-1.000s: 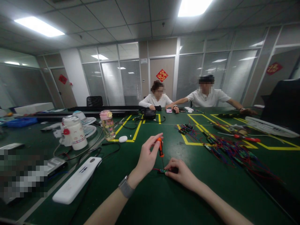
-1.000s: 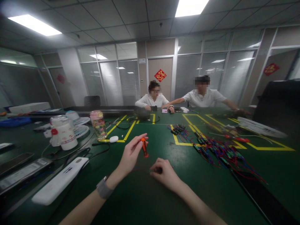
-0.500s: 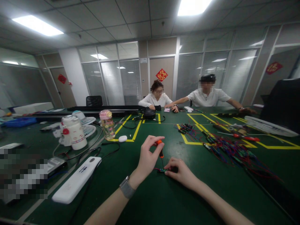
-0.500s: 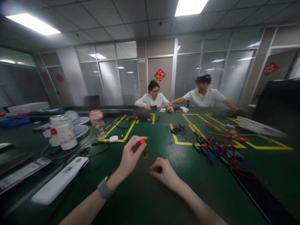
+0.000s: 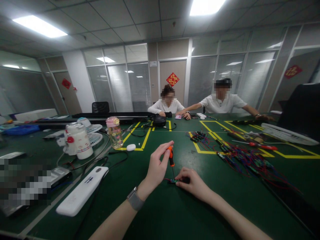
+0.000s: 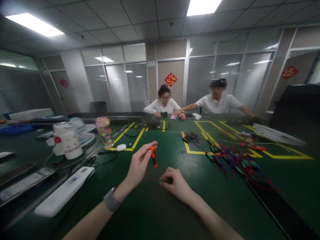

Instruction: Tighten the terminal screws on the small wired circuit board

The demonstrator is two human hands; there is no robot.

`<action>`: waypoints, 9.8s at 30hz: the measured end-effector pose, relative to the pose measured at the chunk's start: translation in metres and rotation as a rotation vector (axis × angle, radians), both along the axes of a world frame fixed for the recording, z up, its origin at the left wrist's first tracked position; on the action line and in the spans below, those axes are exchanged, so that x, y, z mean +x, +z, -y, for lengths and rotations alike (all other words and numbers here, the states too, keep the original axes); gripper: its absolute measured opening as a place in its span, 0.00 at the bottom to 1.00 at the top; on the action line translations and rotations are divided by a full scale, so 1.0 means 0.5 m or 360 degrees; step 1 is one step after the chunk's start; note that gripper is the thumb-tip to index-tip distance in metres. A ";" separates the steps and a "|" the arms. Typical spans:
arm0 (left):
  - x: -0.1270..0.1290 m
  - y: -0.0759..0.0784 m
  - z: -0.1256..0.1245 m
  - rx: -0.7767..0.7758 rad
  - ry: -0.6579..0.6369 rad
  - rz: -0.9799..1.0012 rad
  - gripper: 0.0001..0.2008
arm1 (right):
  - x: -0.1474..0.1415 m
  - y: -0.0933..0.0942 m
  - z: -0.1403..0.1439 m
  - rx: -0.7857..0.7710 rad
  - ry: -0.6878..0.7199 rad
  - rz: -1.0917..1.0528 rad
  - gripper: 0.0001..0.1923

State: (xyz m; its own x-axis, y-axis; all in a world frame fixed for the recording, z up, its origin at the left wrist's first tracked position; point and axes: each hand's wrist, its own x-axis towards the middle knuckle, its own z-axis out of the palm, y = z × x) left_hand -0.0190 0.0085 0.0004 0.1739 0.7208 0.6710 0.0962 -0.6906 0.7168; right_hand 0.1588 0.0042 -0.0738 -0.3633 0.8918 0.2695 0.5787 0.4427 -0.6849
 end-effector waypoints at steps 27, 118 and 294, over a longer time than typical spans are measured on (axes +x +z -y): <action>0.001 0.003 0.001 -0.0082 -0.0041 0.0052 0.13 | 0.000 0.001 0.000 0.0018 0.0025 -0.0004 0.05; -0.011 0.013 -0.007 -0.0098 -0.0080 -0.0017 0.15 | -0.001 -0.008 -0.001 -0.0018 -0.0033 0.0016 0.05; 0.009 0.016 -0.001 0.0145 0.0175 -0.0248 0.09 | -0.004 -0.006 0.001 -0.0026 -0.0039 -0.0016 0.04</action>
State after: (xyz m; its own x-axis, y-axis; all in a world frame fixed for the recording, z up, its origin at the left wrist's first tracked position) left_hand -0.0145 0.0090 0.0086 0.2043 0.6789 0.7053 0.2796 -0.7309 0.6226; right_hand 0.1569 0.0039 -0.0770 -0.3384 0.9048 0.2583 0.5826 0.4171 -0.6976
